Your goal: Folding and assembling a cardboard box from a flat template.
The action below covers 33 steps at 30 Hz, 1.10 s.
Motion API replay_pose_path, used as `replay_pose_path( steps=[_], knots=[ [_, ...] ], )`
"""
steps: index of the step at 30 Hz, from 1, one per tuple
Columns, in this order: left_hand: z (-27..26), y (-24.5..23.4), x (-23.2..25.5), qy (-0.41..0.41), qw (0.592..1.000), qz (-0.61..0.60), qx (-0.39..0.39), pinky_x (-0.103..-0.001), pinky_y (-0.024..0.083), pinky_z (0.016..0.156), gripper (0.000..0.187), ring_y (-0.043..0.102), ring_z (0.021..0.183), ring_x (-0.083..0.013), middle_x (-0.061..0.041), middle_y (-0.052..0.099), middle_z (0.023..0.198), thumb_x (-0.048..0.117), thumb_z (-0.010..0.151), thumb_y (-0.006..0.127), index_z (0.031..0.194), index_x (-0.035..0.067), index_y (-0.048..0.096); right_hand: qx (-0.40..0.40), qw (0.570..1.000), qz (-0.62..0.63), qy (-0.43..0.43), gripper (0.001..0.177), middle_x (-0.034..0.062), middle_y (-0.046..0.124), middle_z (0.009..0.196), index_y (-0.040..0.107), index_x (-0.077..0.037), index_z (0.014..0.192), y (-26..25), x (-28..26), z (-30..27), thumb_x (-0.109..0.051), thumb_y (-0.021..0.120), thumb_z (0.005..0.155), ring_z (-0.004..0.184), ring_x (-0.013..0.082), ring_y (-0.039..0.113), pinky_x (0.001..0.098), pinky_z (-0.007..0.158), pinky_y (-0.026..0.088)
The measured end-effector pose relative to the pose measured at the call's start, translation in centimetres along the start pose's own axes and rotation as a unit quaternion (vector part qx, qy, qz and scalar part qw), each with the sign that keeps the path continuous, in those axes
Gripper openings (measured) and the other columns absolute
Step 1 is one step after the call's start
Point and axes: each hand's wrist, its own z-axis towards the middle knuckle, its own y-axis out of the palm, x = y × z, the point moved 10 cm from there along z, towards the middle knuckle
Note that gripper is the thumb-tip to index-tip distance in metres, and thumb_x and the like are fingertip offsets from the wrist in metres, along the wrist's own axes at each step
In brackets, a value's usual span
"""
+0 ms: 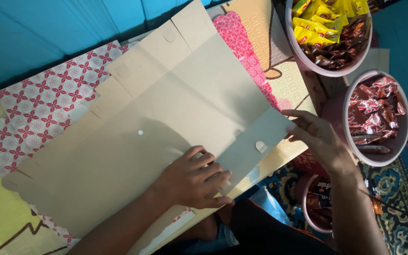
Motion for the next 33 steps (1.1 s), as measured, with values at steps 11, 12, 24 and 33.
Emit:
replay_pose_path(
  steps=[11,12,24,33],
  knots=[
    [0.1,0.4,-0.6,-0.026,0.999,-0.030,-0.024,-0.048,0.044,0.097,0.047,0.063,0.094,-0.0288,-0.010,0.068,0.094,0.052,0.093,0.067,0.103,0.005,0.070,-0.016,0.998,0.059,-0.017,0.052,0.0118,0.063,0.095,0.061,0.001,0.142,0.3,0.7,0.5,0.001,0.065,0.091,0.089,0.0183,0.061,0.0278,0.082,0.050],
    [0.2,0.2,-0.6,-0.029,0.999,-0.036,-0.025,-0.048,0.044,0.097,0.047,0.061,0.092,-0.0280,-0.010,0.066,0.093,0.051,0.092,0.068,0.103,0.005,0.069,0.001,1.000,0.018,0.006,0.050,0.0137,0.067,0.101,0.062,0.000,0.142,0.1,0.5,0.5,-0.003,0.065,0.092,0.092,0.0195,0.062,0.0289,0.084,0.050],
    [0.0,-0.6,-0.7,-0.047,0.996,-0.071,-0.008,-0.050,0.042,0.099,0.062,0.059,0.088,-0.0302,-0.013,0.068,0.093,0.060,0.092,0.056,0.102,0.000,0.069,0.222,0.905,-0.261,-0.252,0.036,0.0248,0.068,0.124,0.066,0.011,0.130,0.6,-9.1,-1.7,-0.001,0.070,0.096,0.100,0.0319,0.065,0.0402,0.085,0.055],
    [-0.8,-0.2,-0.4,-0.022,0.998,-0.052,0.013,-0.047,0.043,0.097,0.058,0.057,0.088,-0.0275,-0.011,0.065,0.093,0.056,0.095,0.053,0.101,0.001,0.069,0.225,0.864,-0.263,-0.365,0.034,0.0260,0.067,0.123,0.070,0.012,0.127,5.5,-16.1,-4.3,0.007,0.075,0.094,0.103,0.0357,0.064,0.0435,0.086,0.055]
  ],
)
